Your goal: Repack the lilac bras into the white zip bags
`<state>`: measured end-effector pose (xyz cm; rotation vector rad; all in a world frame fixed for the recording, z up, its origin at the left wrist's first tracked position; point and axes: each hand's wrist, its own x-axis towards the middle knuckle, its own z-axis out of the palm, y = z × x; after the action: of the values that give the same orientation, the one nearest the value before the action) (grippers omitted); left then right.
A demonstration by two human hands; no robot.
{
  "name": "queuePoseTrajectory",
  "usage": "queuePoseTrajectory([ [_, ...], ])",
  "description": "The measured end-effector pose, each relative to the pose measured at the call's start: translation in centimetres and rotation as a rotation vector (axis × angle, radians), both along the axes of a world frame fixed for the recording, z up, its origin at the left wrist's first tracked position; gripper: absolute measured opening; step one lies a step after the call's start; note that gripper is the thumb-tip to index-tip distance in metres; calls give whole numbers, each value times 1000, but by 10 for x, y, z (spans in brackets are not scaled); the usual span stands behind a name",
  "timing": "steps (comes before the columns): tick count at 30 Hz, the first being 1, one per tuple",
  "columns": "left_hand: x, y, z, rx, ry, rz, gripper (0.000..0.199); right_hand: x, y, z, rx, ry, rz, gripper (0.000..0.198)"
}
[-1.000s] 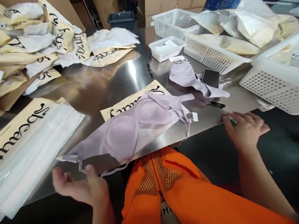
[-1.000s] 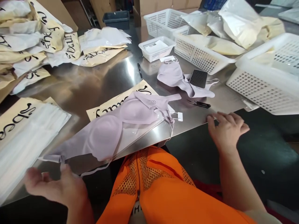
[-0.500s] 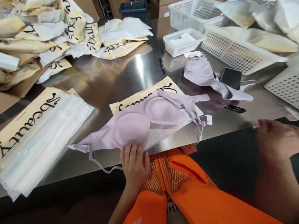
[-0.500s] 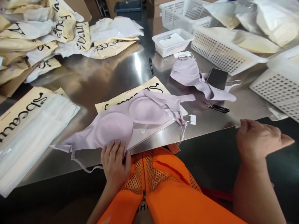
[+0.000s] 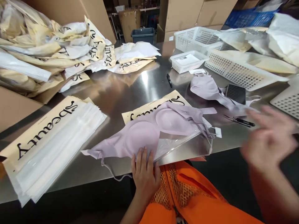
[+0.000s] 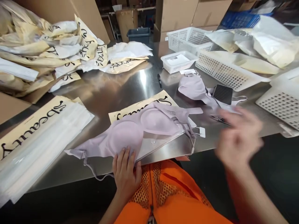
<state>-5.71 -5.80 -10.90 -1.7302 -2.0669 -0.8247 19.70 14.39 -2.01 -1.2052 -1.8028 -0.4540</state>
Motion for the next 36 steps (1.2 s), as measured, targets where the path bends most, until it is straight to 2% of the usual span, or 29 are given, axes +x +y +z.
queuePoseTrajectory([
  [1,0,0,0,-5,13,-2,41,-27,-10,1,15,-116,300,51],
  [2,0,0,-1,-10,23,-3,42,-54,-19,-1,31,-267,517,53],
  [3,0,1,-1,-11,30,-3,42,-78,-27,-5,49,-424,673,53],
  [4,0,1,-2,-7,34,-3,42,-99,-34,-11,40,-551,792,54],
  [6,0,1,-2,1,35,-3,43,-127,-39,-23,-129,-705,950,57],
  [8,0,1,-2,3,31,2,43,-140,-35,-29,-377,-640,1047,57],
  [10,0,1,-1,2,25,10,43,-141,-24,-26,-584,-345,1061,63],
  [11,0,1,-1,5,25,12,43,-139,-19,-23,-635,-169,1029,68],
  [13,0,1,-1,17,30,13,43,-136,-12,-16,-599,67,942,71],
  [14,0,1,-1,22,32,15,43,-136,-12,-14,-517,78,919,70],
  [15,0,1,-1,25,30,16,43,-136,-13,-13,-425,4,922,70],
  [17,0,1,-1,24,28,15,42,-138,-18,-17,-313,-302,966,72],
  [19,-1,1,-1,24,31,13,42,-143,-22,-23,-362,-591,1007,67],
  [20,-1,1,-1,25,31,14,42,-144,-23,-25,-435,-638,1012,65],
  [21,0,1,-1,26,30,15,42,-145,-22,-25,-516,-598,1012,66],
  [23,0,1,-2,30,21,20,41,-145,-19,-22,-616,-330,1006,72],
  [25,1,2,-2,38,12,25,40,-144,-16,-18,-562,-75,982,77],
  [26,1,2,-1,44,11,27,40,-145,-16,-17,-482,-62,994,77],
  [28,1,2,-1,51,10,28,40,-148,-18,-18,-334,-294,1053,76],
  [29,1,2,0,51,11,28,40,-151,-20,-20,-303,-469,1087,75],
  [31,0,3,0,41,11,26,40,-155,-22,-23,-361,-706,1119,68],
  [33,0,3,0,29,6,24,39,-155,-23,-22,-470,-633,1136,70],
  [36,1,3,-1,28,4,24,40,-144,-19,-14,-513,-185,1130,76],
])
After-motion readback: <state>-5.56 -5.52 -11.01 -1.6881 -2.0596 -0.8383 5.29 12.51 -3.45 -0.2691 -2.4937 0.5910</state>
